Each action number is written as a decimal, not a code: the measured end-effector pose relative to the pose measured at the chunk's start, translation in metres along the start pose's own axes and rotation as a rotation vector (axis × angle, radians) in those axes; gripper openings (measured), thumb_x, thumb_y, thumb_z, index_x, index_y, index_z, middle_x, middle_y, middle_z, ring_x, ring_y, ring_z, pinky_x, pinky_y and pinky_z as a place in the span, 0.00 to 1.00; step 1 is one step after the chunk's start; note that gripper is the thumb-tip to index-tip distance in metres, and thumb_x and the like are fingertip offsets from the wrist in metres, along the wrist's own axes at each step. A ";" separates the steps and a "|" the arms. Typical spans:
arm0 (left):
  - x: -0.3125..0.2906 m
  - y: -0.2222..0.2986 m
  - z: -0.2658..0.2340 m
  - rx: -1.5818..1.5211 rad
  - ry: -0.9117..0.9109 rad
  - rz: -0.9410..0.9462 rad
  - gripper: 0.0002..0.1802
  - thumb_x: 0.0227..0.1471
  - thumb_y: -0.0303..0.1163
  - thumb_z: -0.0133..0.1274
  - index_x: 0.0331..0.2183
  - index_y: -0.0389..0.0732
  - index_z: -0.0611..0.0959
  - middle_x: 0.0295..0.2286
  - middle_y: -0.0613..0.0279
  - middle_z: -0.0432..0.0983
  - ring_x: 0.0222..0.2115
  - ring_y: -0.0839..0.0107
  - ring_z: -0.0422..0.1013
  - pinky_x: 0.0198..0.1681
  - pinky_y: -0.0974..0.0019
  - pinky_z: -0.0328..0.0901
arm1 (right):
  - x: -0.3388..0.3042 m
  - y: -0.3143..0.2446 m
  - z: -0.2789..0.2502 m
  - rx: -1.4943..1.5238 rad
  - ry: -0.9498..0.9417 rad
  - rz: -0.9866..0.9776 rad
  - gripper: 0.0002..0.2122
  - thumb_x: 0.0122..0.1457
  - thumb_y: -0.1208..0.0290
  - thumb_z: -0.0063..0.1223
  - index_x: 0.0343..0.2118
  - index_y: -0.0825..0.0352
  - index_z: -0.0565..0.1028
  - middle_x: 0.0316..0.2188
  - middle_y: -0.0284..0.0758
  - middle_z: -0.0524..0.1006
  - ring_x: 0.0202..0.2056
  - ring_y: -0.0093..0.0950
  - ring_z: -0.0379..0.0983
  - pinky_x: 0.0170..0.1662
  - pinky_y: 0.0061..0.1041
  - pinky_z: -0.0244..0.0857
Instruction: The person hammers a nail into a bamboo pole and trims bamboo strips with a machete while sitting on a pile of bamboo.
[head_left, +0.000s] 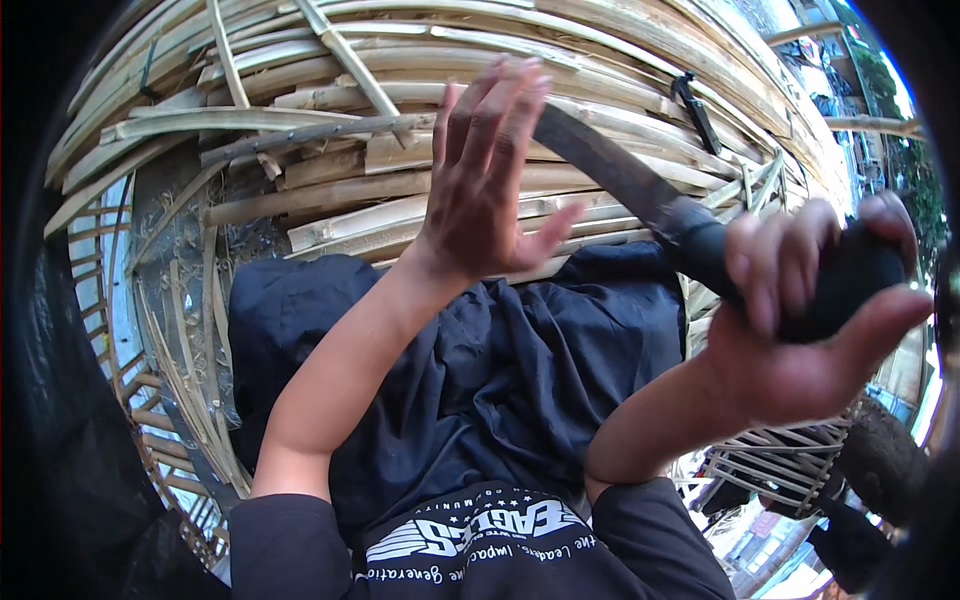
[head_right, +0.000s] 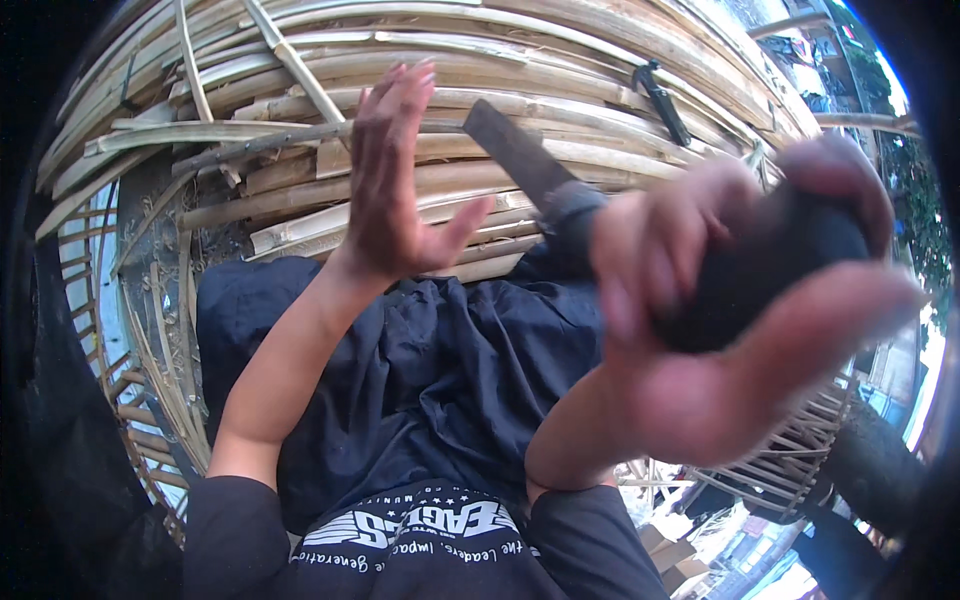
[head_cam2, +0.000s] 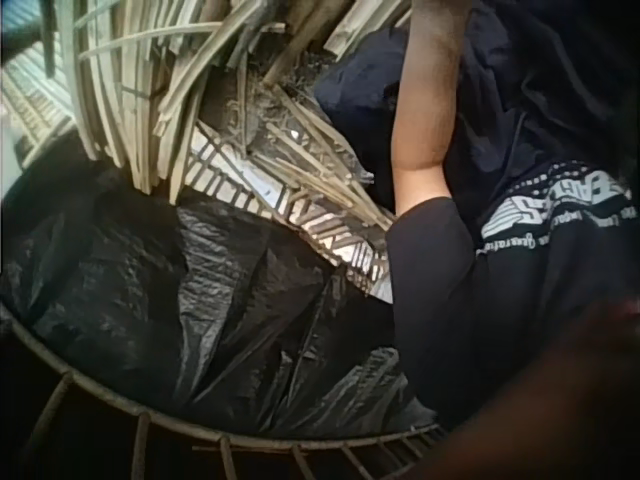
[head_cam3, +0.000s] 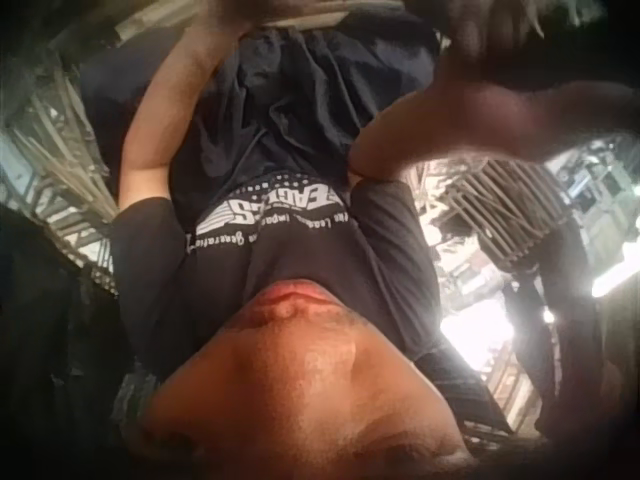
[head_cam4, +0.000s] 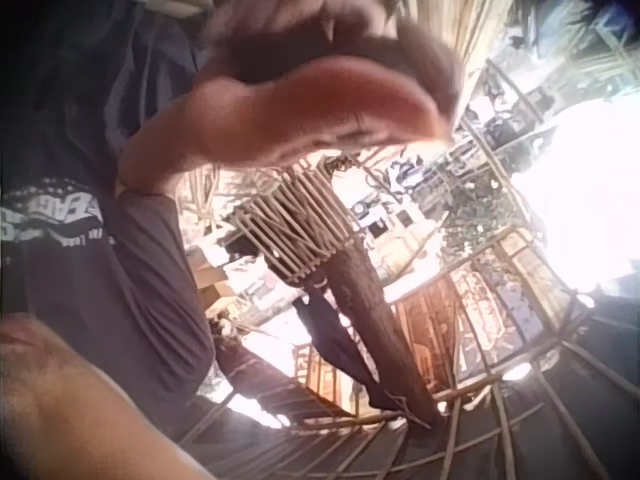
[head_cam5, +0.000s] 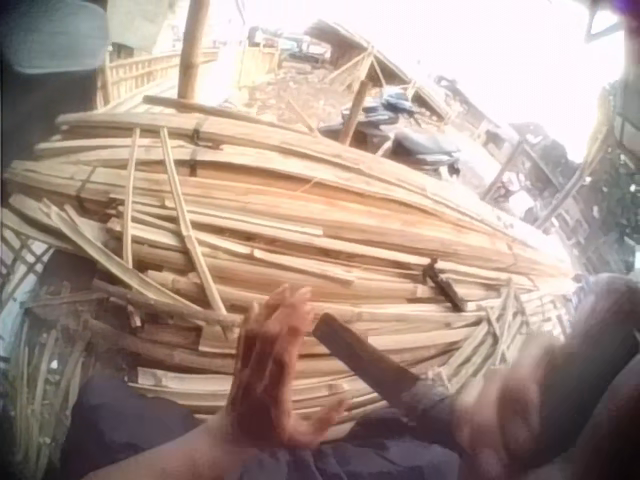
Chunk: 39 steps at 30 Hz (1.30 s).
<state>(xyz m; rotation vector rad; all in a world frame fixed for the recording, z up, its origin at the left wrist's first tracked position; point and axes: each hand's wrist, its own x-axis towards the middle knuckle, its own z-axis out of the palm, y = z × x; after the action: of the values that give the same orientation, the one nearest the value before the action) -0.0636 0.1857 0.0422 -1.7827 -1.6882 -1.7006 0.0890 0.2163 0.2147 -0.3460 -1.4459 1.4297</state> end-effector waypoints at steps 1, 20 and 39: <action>0.019 0.021 -0.012 -0.048 -0.058 -0.004 0.48 0.43 0.42 0.63 0.62 0.38 0.62 0.60 0.48 0.58 0.64 0.48 0.51 0.65 0.36 0.43 | 0.000 0.001 0.004 0.003 0.067 -0.005 0.26 0.67 0.43 0.39 0.50 0.65 0.67 0.25 0.33 0.64 0.24 0.24 0.62 0.29 0.24 0.60; 0.096 0.112 -0.004 -0.580 -0.058 -0.245 0.17 0.60 0.26 0.54 0.47 0.37 0.67 0.23 0.66 0.72 0.20 0.82 0.67 0.23 0.78 0.59 | 0.051 0.023 -0.085 -0.513 0.102 -0.174 0.23 0.65 0.52 0.51 0.49 0.71 0.71 0.40 0.40 0.78 0.42 0.28 0.76 0.45 0.27 0.70; 0.114 0.111 -0.005 -0.772 0.103 -0.251 0.15 0.60 0.20 0.49 0.46 0.35 0.64 0.12 0.72 0.62 0.10 0.85 0.56 0.15 0.77 0.51 | 0.127 0.209 -0.369 -1.896 -0.259 0.182 0.18 0.64 0.56 0.50 0.50 0.62 0.67 0.49 0.44 0.70 0.53 0.45 0.69 0.49 0.48 0.67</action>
<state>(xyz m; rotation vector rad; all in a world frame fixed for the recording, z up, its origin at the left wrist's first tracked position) -0.0143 0.2089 0.1914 -1.7195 -1.3413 -2.7766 0.2342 0.5780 0.0045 -1.4445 -2.6278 -0.2721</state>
